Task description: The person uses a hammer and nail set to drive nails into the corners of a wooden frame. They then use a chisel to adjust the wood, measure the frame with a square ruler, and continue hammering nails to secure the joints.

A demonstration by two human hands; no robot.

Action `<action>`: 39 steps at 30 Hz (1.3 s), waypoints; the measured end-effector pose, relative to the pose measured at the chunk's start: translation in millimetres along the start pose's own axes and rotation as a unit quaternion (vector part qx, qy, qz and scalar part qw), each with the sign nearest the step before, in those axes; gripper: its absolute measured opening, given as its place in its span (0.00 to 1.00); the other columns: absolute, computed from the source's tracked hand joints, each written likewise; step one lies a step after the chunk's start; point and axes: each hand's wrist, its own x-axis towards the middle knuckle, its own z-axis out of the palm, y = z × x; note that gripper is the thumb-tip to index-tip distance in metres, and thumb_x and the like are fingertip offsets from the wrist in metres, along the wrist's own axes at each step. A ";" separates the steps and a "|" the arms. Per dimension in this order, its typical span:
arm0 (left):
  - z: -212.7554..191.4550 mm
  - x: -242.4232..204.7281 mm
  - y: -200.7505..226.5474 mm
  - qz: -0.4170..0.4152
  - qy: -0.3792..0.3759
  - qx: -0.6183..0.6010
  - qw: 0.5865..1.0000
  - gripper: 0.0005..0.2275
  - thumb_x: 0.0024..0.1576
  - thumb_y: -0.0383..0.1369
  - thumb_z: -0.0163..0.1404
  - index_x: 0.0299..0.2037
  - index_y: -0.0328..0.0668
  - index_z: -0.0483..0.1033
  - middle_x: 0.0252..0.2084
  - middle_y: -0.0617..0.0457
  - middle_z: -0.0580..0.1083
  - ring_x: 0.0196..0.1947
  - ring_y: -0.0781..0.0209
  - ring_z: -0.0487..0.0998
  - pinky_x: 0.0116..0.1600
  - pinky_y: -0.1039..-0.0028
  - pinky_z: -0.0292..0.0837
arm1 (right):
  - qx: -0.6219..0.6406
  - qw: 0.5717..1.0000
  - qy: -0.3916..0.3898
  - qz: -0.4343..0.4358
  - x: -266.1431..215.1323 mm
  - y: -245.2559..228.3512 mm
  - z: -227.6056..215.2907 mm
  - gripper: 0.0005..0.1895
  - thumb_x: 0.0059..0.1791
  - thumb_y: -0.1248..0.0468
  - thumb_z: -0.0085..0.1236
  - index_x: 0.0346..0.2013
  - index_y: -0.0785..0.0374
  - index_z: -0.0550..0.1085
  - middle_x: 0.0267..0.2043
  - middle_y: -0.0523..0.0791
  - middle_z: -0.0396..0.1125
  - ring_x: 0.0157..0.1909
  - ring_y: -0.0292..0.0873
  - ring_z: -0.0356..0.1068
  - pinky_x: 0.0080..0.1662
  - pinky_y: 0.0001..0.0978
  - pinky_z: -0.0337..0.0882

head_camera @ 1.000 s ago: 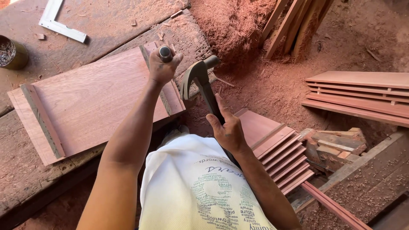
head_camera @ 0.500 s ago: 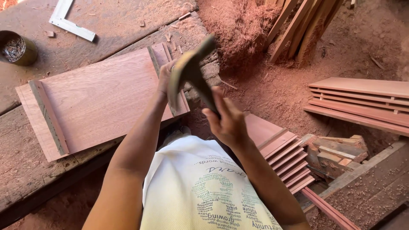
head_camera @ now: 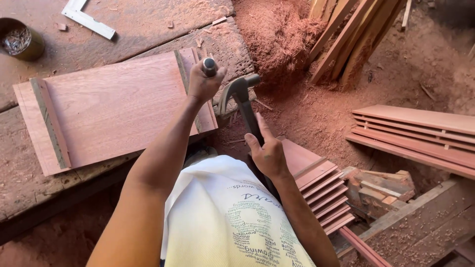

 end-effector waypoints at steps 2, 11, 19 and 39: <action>-2.5 -2.7 0.3 -0.004 -0.016 0.000 1.000 0.12 0.58 0.33 0.62 0.29 0.42 0.70 0.24 0.59 0.72 0.23 0.72 0.71 0.27 0.77 0.69 | -0.003 1.000 0.003 -0.008 -3.2 12.3 -0.2 0.37 0.54 0.51 0.52 0.73 0.66 0.56 0.44 0.55 0.77 0.38 0.47 0.79 0.39 0.35 0.79; -6.7 5.4 5.8 -0.037 -0.055 -0.023 0.998 0.12 0.57 0.32 0.62 0.28 0.43 0.70 0.23 0.61 0.70 0.23 0.72 0.70 0.29 0.76 0.68 | -0.001 0.998 0.030 -0.049 -3.0 17.8 0.7 0.39 0.55 0.46 0.51 0.73 0.68 0.59 0.49 0.55 0.76 0.49 0.45 0.77 0.49 0.33 0.76; -6.9 2.5 4.7 -0.042 -0.055 -0.018 0.997 0.12 0.57 0.31 0.61 0.28 0.43 0.70 0.23 0.61 0.70 0.23 0.71 0.69 0.28 0.75 0.67 | -0.002 0.998 0.012 -0.054 -0.4 25.6 7.3 0.39 0.55 0.45 0.50 0.72 0.69 0.58 0.53 0.56 0.74 0.53 0.46 0.76 0.52 0.35 0.75; -18.3 -40.7 28.9 0.054 -0.085 -0.051 0.994 0.11 0.52 0.28 0.63 0.31 0.39 0.70 0.26 0.56 0.70 0.28 0.71 0.69 0.31 0.74 0.66 | -0.002 0.980 0.026 -0.195 12.0 -9.6 -12.7 0.34 0.59 0.53 0.49 0.75 0.64 0.54 0.33 0.47 0.74 0.29 0.34 0.75 0.33 0.28 0.77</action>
